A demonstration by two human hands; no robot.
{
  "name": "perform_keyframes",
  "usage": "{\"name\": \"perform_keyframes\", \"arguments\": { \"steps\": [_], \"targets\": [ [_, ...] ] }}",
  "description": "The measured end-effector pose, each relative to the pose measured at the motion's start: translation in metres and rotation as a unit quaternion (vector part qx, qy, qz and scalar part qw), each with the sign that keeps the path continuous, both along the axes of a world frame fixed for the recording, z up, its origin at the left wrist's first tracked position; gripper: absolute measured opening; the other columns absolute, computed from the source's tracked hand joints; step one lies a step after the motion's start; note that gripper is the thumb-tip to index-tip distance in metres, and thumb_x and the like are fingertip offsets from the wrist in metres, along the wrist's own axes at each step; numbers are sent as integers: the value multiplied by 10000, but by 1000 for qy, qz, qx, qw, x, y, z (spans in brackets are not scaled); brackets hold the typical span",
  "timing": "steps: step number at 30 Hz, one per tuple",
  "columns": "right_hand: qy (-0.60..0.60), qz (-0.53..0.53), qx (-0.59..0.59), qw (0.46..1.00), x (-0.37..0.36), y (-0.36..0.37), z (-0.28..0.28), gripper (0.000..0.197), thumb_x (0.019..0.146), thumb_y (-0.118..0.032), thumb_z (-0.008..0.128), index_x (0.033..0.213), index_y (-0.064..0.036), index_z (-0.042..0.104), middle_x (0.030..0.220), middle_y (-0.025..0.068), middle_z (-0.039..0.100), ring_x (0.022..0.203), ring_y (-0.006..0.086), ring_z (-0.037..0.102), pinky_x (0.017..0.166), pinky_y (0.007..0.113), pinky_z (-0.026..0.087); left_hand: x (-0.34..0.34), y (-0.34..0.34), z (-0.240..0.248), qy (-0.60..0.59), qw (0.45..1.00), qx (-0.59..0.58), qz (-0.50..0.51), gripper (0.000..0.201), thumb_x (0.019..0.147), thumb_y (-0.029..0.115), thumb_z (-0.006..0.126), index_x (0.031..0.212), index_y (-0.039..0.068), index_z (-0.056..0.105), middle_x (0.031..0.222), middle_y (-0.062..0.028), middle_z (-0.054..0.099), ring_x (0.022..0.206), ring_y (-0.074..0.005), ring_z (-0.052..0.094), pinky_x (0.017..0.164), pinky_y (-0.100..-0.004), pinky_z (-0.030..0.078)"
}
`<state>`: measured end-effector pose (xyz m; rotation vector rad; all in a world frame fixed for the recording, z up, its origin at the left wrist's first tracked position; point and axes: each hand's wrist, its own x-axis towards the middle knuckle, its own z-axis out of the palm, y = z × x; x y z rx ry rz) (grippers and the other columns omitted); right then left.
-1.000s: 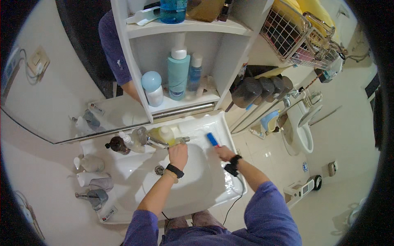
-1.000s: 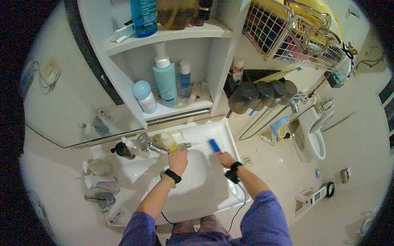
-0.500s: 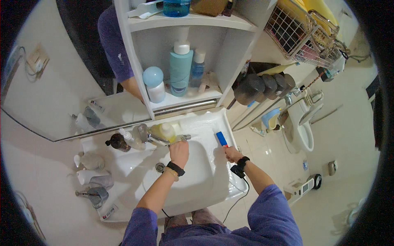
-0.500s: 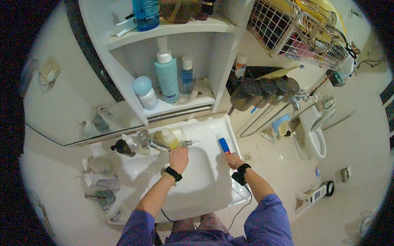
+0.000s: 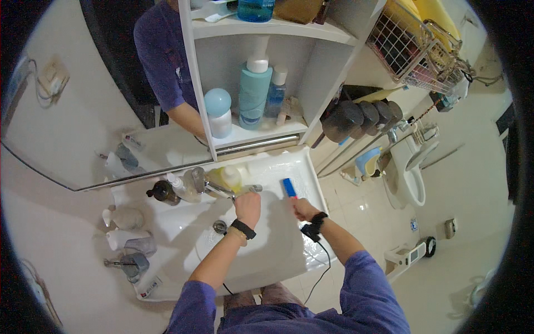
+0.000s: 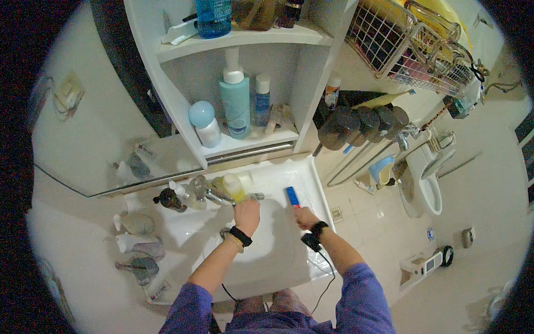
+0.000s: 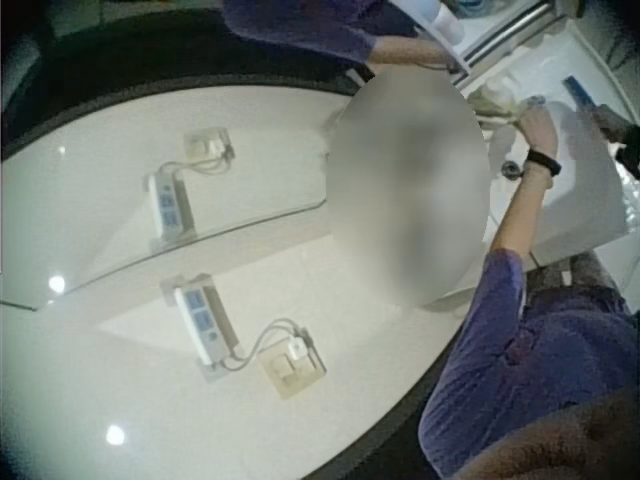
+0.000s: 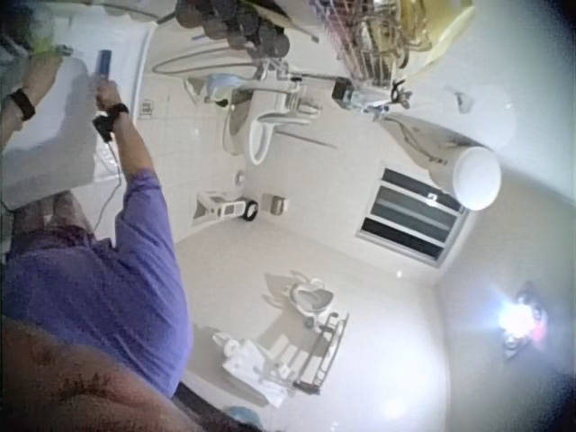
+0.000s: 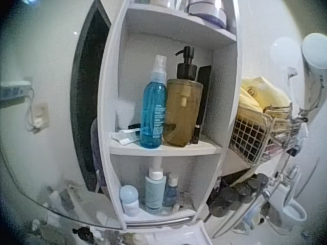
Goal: Cleaning bathroom surfaces and floor including sink, mirror, and cabinet.
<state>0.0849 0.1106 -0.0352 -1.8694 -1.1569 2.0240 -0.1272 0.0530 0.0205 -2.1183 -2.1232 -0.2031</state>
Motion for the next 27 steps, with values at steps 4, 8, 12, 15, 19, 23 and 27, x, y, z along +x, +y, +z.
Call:
{"name": "perform_keyframes", "arguments": {
  "steps": [4,8,12,15,19,23,27],
  "targets": [
    [48,63,27,997,-78,3,-3,379,858,-417,476,678,-84,471,458,-18,364,341,115,316,321,279,246,-1,2,-6,-29,998,-48,-1,101,702,101,564,633,120,635,630,-59,619,598,-196,625,510,-310,470],
    [-70,174,257,948,-14,26,-46,498,867,-446,434,637,-18,543,481,43,484,368,157,451,325,313,322,2,3,-9,-4,1000,-22,-14,104,702,114,573,630,150,638,604,-30,620,577,-165,629,475,-287,466],
    [-2,-31,10,999,1,32,-14,420,823,-481,496,637,-105,511,465,7,404,329,117,356,294,263,247,1,2,-3,26,998,-55,5,102,704,113,570,637,146,640,604,-40,621,579,-169,631,478,-290,464],
    [10,43,39,998,-59,22,-10,309,839,-361,504,705,-83,501,473,5,398,356,125,395,313,283,286,5,2,7,-33,998,-60,-1,86,681,95,573,637,108,646,611,-84,616,606,-222,628,507,-320,465],
    [-30,98,61,993,-86,15,-2,354,871,-350,441,746,-25,506,494,42,460,370,173,420,353,347,340,-6,0,-1,-41,997,-61,-15,99,683,85,566,628,108,645,613,-90,618,604,-219,629,499,-322,462],
    [-132,248,212,936,35,53,-42,298,813,-330,512,666,-72,544,505,84,526,454,248,534,395,382,408,4,4,-8,-32,998,-59,-3,105,682,82,563,620,108,643,608,-86,615,600,-217,626,515,-329,463],
    [-27,7,103,994,23,-3,-18,374,868,-401,460,642,-103,453,478,-7,388,333,111,304,306,264,231,1,-1,-5,-1,999,-37,18,122,701,106,552,620,103,643,604,-90,612,594,-227,623,516,-338,461]
  ]
}}
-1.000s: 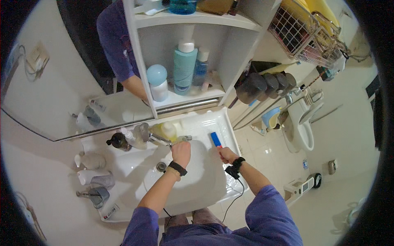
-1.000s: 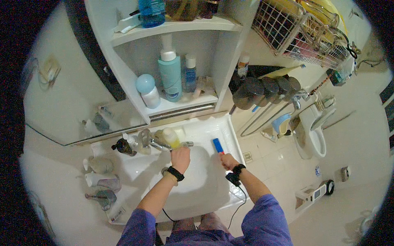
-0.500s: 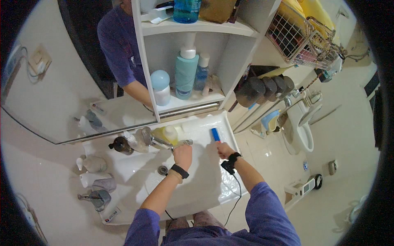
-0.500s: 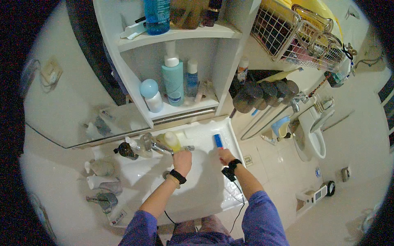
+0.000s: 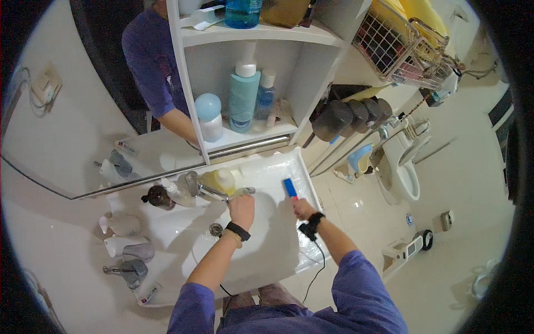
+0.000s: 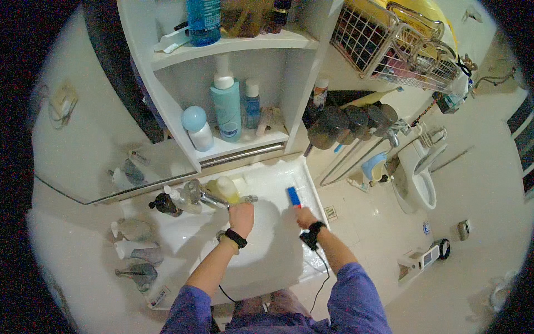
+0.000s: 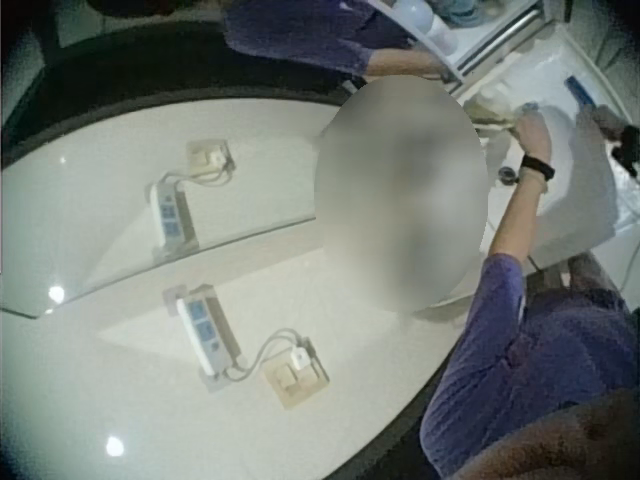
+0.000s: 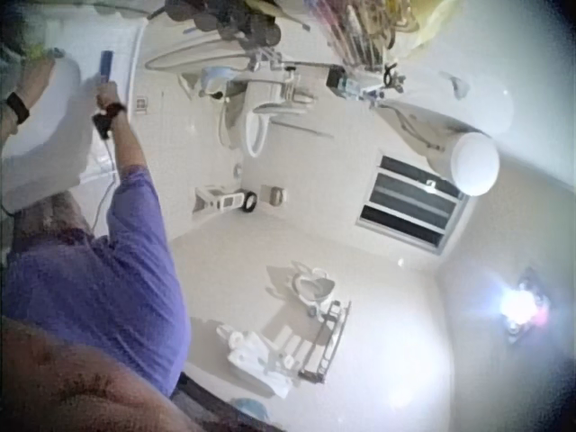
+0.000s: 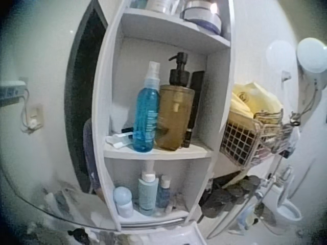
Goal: Cleaning bathroom surfaces and floor including sink, mirror, and cabinet.
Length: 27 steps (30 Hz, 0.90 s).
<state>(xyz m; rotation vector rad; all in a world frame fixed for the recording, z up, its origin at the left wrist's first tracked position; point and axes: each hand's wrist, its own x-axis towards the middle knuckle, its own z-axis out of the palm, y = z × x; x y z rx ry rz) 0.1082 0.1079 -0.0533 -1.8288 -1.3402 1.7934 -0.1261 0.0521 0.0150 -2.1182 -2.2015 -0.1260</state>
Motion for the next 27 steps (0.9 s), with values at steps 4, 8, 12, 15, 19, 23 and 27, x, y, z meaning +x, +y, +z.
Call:
{"name": "perform_keyframes", "arguments": {
  "steps": [4,8,12,15,19,23,27],
  "targets": [
    [-85,14,-31,996,31,-49,25,370,868,-434,463,709,-99,445,487,-3,373,329,93,298,301,253,213,-8,-3,-14,-9,1000,5,-23,144,714,125,539,618,92,640,607,-101,612,596,-229,623,514,-344,459],
    [-73,11,-161,984,78,-94,52,425,848,-464,482,655,-90,422,476,3,390,330,101,332,302,263,246,-22,-21,-7,-48,997,10,-55,139,704,133,536,615,79,629,606,-107,604,594,-235,619,516,-340,461],
    [-155,30,-148,976,92,-164,44,395,863,-454,469,729,-83,447,477,-27,348,331,77,283,303,239,208,-30,-41,-3,-40,995,-1,-92,116,720,107,526,642,74,604,646,-104,599,628,-238,606,564,-345,459],
    [-94,1,-129,987,90,-184,47,423,861,-453,464,701,-62,480,494,-10,408,353,92,356,320,249,269,-42,-55,7,-86,988,-11,-129,131,741,117,523,672,83,628,640,-100,599,632,-243,611,573,-362,472],
    [-89,-70,-40,993,89,-179,49,408,870,-436,468,732,-54,511,523,-2,455,390,94,411,350,237,316,-53,-76,3,-36,991,-78,-101,158,752,115,516,861,54,612,777,-97,615,641,-242,612,568,-349,475],
    [-83,-115,5,990,90,-178,63,377,893,-383,450,750,-41,522,540,-4,459,440,87,440,393,228,344,-51,-102,8,-45,997,5,-62,186,792,187,552,934,75,592,841,-74,596,642,-241,605,591,-363,469],
    [-110,-98,56,987,115,-199,33,388,890,-377,432,742,-34,535,555,34,504,437,119,463,423,276,374,-20,-131,24,-134,989,-2,-67,274,794,204,564,1038,80,553,960,-82,580,647,-266,598,592,-365,473]
  ]
}}
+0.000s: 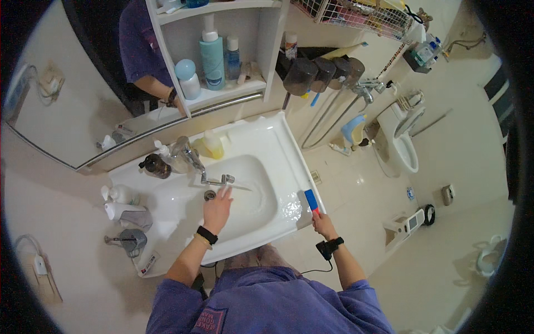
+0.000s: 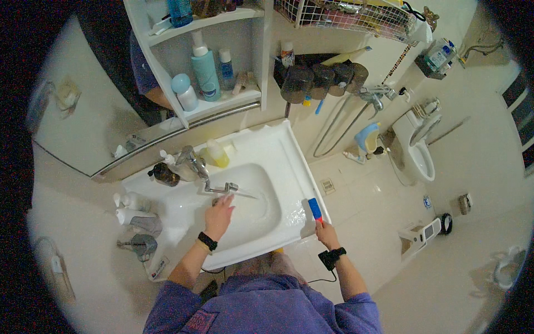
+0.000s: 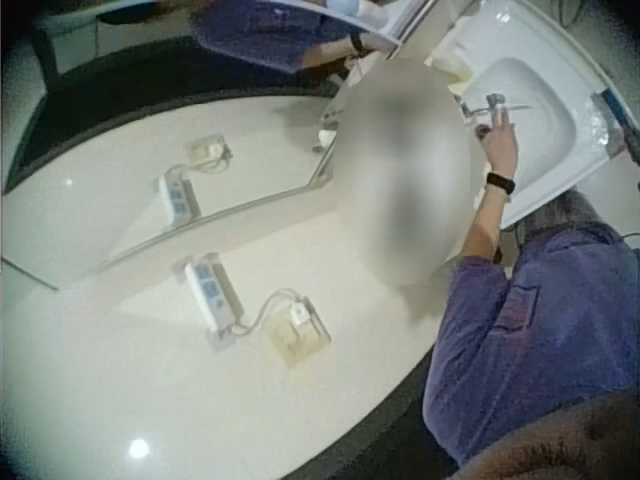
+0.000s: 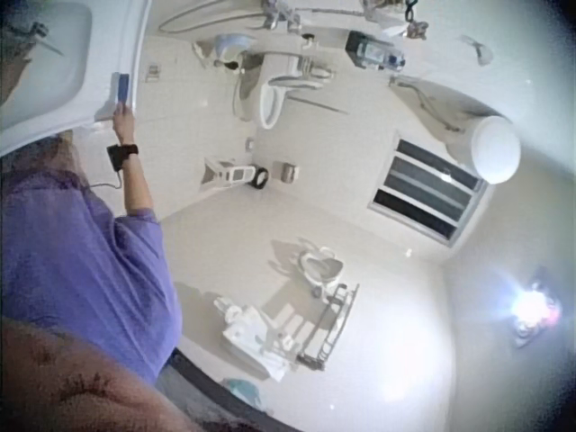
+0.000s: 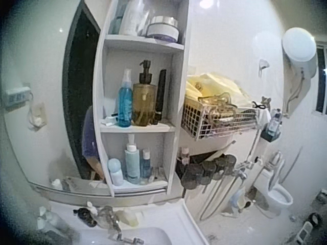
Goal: Cleaning bathroom surfaces and floor including sink, mirror, and cabinet.
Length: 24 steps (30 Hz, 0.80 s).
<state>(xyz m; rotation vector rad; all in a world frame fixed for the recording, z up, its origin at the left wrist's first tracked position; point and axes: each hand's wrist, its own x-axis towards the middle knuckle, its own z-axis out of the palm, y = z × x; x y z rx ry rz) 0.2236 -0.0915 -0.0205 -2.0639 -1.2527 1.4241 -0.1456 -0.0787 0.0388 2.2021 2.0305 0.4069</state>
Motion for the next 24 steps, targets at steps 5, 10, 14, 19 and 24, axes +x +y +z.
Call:
{"name": "perform_keyframes", "arguments": {
  "steps": [5,10,14,19,24],
  "targets": [
    [3,7,42,999,-9,-18,-12,396,892,-372,422,755,-21,544,550,48,505,466,128,481,451,282,382,30,13,-39,-193,971,-133,-42,345,781,155,576,1107,68,506,1067,-146,532,744,-334,578,662,-387,464],
    [93,-32,61,993,-15,-23,-3,387,899,-357,432,762,-11,535,555,25,492,477,100,461,445,256,366,101,65,-50,-362,932,9,-17,390,782,-22,465,1164,52,473,1182,-264,421,1086,-372,423,897,-384,383],
    [120,-43,75,989,-12,-22,14,348,905,-321,438,767,-14,526,545,4,465,458,85,434,425,247,353,126,114,-92,-229,971,46,-47,549,734,-111,399,1246,84,434,1315,-195,342,1225,-381,300,1022,-406,268],
    [186,-106,45,976,4,-32,22,326,909,-312,438,764,-27,503,547,-10,440,452,68,406,411,228,339,159,87,-103,-116,972,21,-204,626,706,-100,435,1296,103,374,1379,-146,284,1278,-384,216,1052,-453,201],
    [183,-80,37,979,8,-31,17,342,911,-330,433,764,-29,501,553,-5,452,456,72,416,412,227,343,162,26,-97,-184,916,-106,-341,651,698,-114,423,1302,124,373,1389,-126,282,1288,-316,245,1070,-431,193]
  ]
}}
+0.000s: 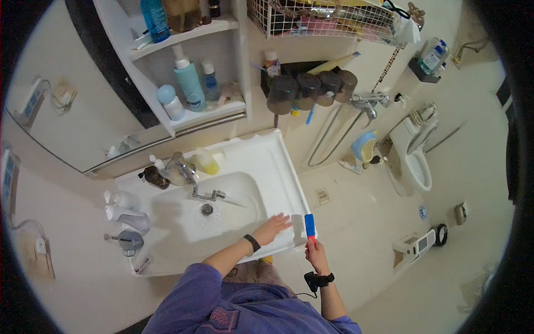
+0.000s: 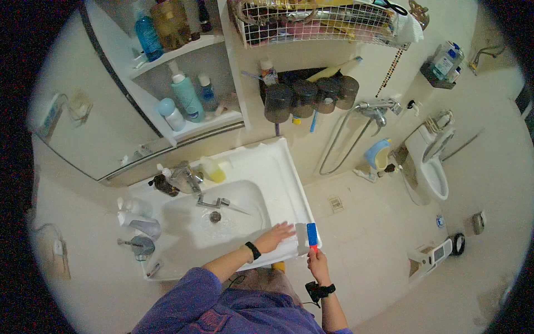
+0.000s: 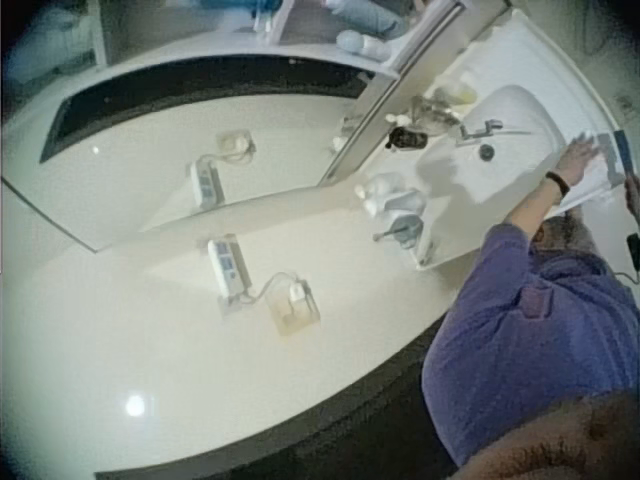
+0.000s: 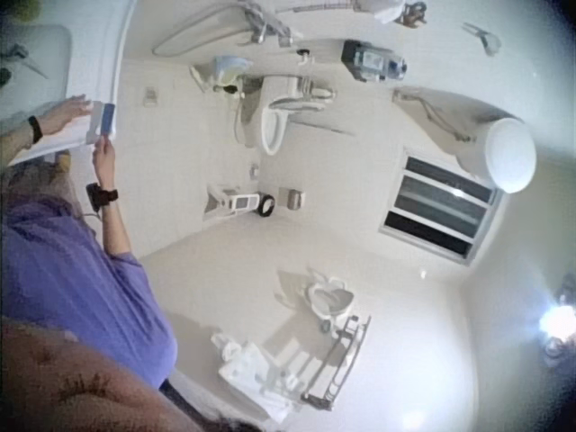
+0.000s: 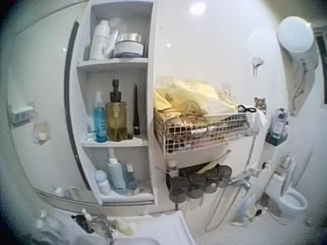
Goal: Cleaning bathroom surfaces and floor including sink, mirror, and cabinet.
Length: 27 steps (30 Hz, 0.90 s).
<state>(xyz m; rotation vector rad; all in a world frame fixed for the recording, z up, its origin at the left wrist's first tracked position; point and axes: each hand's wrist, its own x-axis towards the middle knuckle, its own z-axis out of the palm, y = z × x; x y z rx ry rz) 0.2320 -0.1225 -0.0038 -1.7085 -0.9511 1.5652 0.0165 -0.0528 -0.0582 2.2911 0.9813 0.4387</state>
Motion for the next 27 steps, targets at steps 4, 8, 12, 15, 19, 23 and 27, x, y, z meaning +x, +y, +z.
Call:
{"name": "perform_keyframes", "arguments": {
  "steps": [4,8,12,15,19,23,27],
  "targets": [
    [-4,24,3,1000,3,6,-12,351,911,-335,432,759,-27,506,553,2,462,457,75,425,413,229,348,-26,-30,11,6,997,-58,-56,595,722,-102,425,1271,129,426,1379,-125,309,1293,-280,248,1070,-385,205],
    [4,53,14,998,-9,15,-9,288,913,-315,437,756,-77,481,546,-29,415,441,50,372,397,193,309,-72,-36,12,-78,981,-166,68,533,745,-86,419,1244,99,448,1274,-145,443,1200,-278,395,1016,-343,294],
    [23,74,26,997,-27,21,0,278,915,-305,437,761,-78,483,555,-27,423,445,49,375,406,191,314,-135,-15,-37,-177,876,-114,434,389,843,64,511,1221,86,426,1108,-126,506,1018,-230,498,871,-319,424],
    [32,71,20,997,-27,15,-2,275,915,-304,437,766,-78,486,558,-24,428,448,49,381,408,191,318,-145,22,-31,-521,614,-391,445,273,818,71,546,1070,-9,478,1007,-120,543,860,-202,565,760,-317,473],
    [47,63,10,997,-33,8,7,278,914,-308,439,769,-76,487,556,-22,431,450,51,387,406,192,320,-146,43,-37,-565,570,-436,408,249,827,142,580,1017,12,485,950,-96,560,829,-199,568,679,-322,507],
    [15,74,14,997,-31,7,11,296,913,-325,437,770,-71,489,540,-18,427,425,59,383,385,198,312,-143,50,-45,-618,480,-491,383,232,830,237,597,965,67,515,908,-64,553,810,-205,559,721,-364,514],
    [12,52,2,999,-21,1,12,309,913,-332,432,766,-67,488,537,-17,423,419,61,380,380,200,308,-110,47,-7,-642,464,-470,389,213,846,254,572,953,80,514,877,-57,547,765,-224,547,753,-359,513]
  ]
}}
